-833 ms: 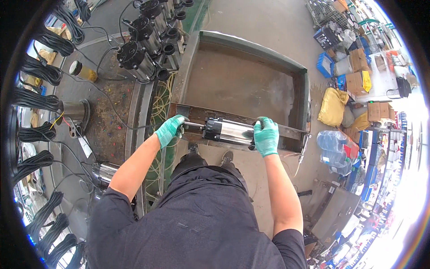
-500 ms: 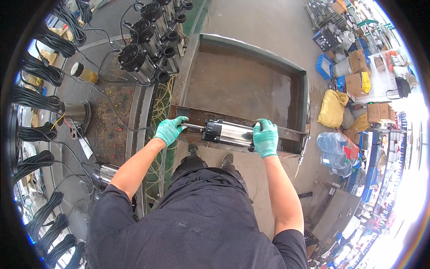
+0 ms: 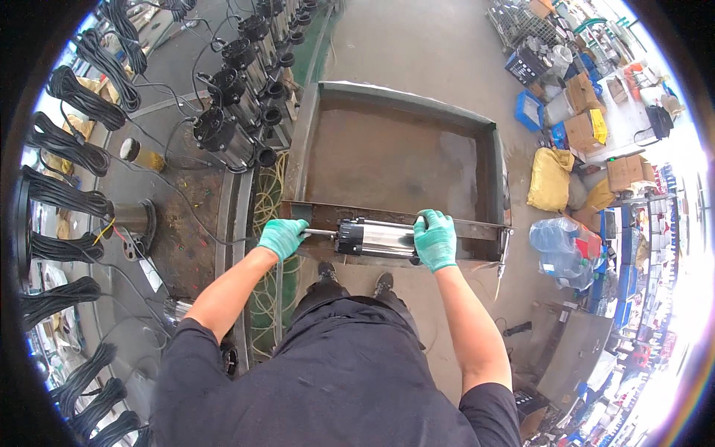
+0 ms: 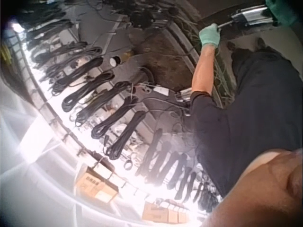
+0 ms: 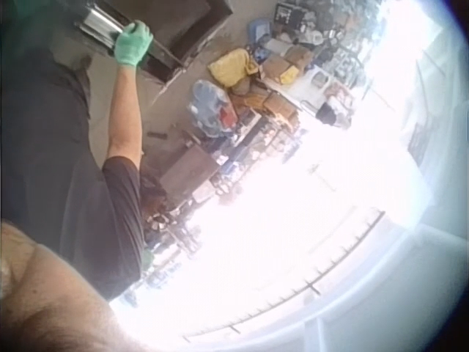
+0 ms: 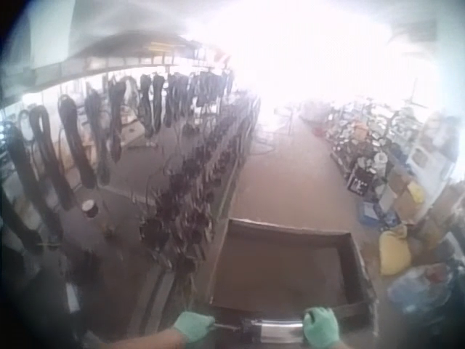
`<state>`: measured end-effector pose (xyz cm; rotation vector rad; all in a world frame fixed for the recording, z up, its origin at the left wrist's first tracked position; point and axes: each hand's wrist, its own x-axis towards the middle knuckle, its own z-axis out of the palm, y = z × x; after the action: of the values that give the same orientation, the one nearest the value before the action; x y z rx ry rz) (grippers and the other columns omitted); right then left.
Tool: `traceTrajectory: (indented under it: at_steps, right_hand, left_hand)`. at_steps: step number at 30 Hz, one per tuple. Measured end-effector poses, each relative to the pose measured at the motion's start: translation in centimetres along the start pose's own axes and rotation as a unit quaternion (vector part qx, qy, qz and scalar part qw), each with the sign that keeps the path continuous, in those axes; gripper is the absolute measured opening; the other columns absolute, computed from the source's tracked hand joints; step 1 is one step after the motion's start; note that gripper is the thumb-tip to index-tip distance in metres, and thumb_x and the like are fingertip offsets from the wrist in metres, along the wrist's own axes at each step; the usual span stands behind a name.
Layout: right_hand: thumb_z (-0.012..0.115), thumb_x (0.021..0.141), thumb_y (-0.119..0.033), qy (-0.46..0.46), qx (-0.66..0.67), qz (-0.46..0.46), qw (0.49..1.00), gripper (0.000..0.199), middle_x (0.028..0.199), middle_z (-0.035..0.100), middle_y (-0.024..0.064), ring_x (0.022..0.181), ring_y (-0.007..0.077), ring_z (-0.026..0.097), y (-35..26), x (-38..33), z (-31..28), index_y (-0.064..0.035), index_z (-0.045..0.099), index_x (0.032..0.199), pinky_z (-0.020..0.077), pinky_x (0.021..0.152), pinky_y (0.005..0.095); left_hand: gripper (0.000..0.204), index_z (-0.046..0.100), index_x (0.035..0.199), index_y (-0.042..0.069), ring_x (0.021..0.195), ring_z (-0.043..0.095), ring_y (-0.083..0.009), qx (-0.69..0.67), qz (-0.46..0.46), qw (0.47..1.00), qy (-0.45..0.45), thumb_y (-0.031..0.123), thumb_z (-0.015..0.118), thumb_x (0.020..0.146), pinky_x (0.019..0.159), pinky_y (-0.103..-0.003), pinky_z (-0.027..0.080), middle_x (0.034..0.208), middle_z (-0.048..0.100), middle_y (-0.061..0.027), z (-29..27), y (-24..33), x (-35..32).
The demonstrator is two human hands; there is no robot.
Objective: The person tests water pump assemblies by attaching an air nozzle fixture to each unit, submerging it in a water tank, and removing the tested unit.
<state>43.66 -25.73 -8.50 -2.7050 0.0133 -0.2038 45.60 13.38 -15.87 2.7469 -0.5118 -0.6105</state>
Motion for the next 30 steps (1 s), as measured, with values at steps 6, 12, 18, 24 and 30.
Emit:
traceTrajectory:
  at_steps: [6,12,18,24,30]
  right_hand:
    - [0.065,0.095,-0.016,0.006,-0.013,0.004,1.0,0.012,0.1,0.073,0.0129,0.096,0.0376,0.063,0.1,-0.1,0.2,-0.0093,0.073,0.102,0.0524,0.09,0.0476]
    - [0.067,0.092,-0.014,0.021,0.005,-0.011,1.0,0.012,0.098,0.072,0.0117,0.094,0.0356,0.063,0.2,-0.2,0.3,-0.0095,0.073,0.101,0.0526,0.088,0.0466]
    - [0.066,0.094,-0.014,0.011,0.016,-0.008,1.0,0.011,0.099,0.072,0.0126,0.096,0.037,0.062,0.2,-0.1,0.1,-0.0088,0.073,0.101,0.0521,0.089,0.0472]
    - [0.066,0.094,-0.014,0.004,0.018,-0.005,1.0,0.012,0.101,0.072,0.0132,0.097,0.0377,0.063,0.2,-0.1,0.0,-0.0084,0.073,0.102,0.0522,0.09,0.0476]
    - [0.067,0.093,-0.014,0.011,0.024,-0.018,0.999,0.013,0.101,0.072,0.0138,0.096,0.0384,0.064,0.3,-0.1,-0.1,-0.0074,0.073,0.103,0.0528,0.089,0.0478]
  left_hand:
    - [0.056,0.052,0.151,0.003,0.092,0.072,-0.0184,-0.711,-0.156,0.673,-0.131,0.017,0.073,0.101,0.071,-0.031,0.059,0.111,0.075,-0.01,0.6,-1.9,-0.7]
    - [0.033,0.062,0.131,0.005,0.078,0.076,-0.0293,-0.33,0.007,0.944,0.018,0.02,0.066,0.102,0.069,-0.045,0.057,0.089,0.076,-0.0164,1.2,-1.2,-1.1]
    - [0.043,0.069,0.101,0.008,0.074,0.072,-0.0381,-0.02,-0.028,0.999,0.025,0.051,0.066,0.099,0.065,-0.05,0.055,0.087,0.076,-0.0166,-0.7,-0.1,-0.9]
    - [0.045,0.067,0.101,0.007,0.068,0.069,-0.013,-0.632,-0.26,0.706,-0.186,0.051,0.061,0.105,0.049,-0.024,0.05,0.099,0.077,-0.0137,-1.6,-0.6,0.4]
    - [0.022,0.065,0.12,0.011,0.078,0.067,-0.0101,-0.521,-0.039,0.853,-0.018,0.027,0.067,0.106,0.059,-0.025,0.051,0.095,0.069,0.0005,1.0,-1.2,-1.6]
